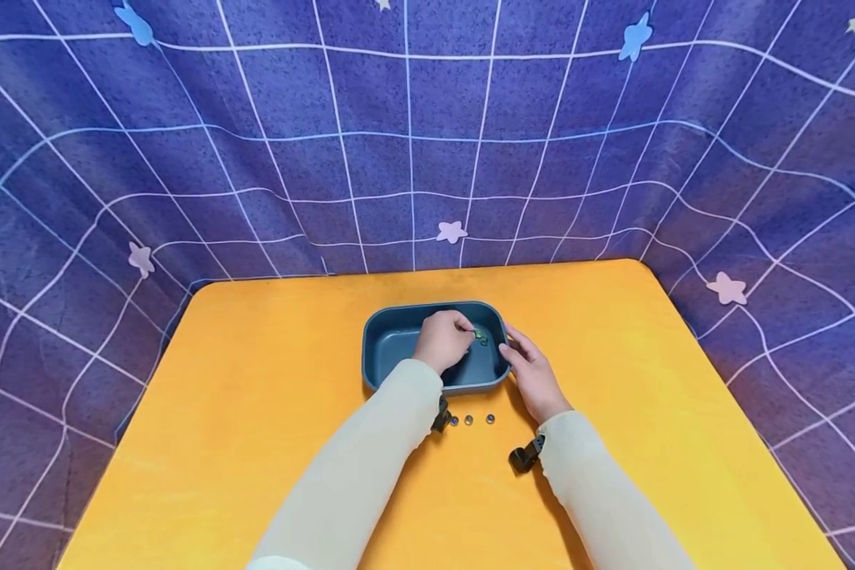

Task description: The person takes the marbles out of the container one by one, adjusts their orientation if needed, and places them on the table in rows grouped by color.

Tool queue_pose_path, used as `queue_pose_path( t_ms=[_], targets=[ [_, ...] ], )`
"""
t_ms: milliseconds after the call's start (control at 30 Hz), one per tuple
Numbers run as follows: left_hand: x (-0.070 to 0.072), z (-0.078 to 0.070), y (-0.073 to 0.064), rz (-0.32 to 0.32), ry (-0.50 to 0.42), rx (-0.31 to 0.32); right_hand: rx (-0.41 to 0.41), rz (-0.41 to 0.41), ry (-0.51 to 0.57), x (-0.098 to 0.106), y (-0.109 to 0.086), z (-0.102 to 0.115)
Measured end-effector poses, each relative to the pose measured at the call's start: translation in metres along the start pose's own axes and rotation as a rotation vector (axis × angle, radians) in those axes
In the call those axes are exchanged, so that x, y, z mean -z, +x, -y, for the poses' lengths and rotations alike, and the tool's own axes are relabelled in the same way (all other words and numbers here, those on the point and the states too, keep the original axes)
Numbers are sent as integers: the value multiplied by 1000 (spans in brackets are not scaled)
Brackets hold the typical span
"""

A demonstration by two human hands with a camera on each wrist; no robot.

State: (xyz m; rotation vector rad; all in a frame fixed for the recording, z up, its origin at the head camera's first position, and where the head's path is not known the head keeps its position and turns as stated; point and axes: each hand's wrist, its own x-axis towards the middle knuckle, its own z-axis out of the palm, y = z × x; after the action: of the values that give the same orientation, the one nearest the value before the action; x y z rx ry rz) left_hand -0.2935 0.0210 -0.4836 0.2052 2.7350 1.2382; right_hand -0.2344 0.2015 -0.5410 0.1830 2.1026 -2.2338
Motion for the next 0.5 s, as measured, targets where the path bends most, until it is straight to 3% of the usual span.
queue_pose_path(
  t_ms=[300,500],
  targets=[
    [18,2,-39,-25,-171,-48,-19,-13,5,-3,-2,0],
    [30,9,-68,-83,-231,-75,-1,-9,-4,-2,-2,3]
  ],
)
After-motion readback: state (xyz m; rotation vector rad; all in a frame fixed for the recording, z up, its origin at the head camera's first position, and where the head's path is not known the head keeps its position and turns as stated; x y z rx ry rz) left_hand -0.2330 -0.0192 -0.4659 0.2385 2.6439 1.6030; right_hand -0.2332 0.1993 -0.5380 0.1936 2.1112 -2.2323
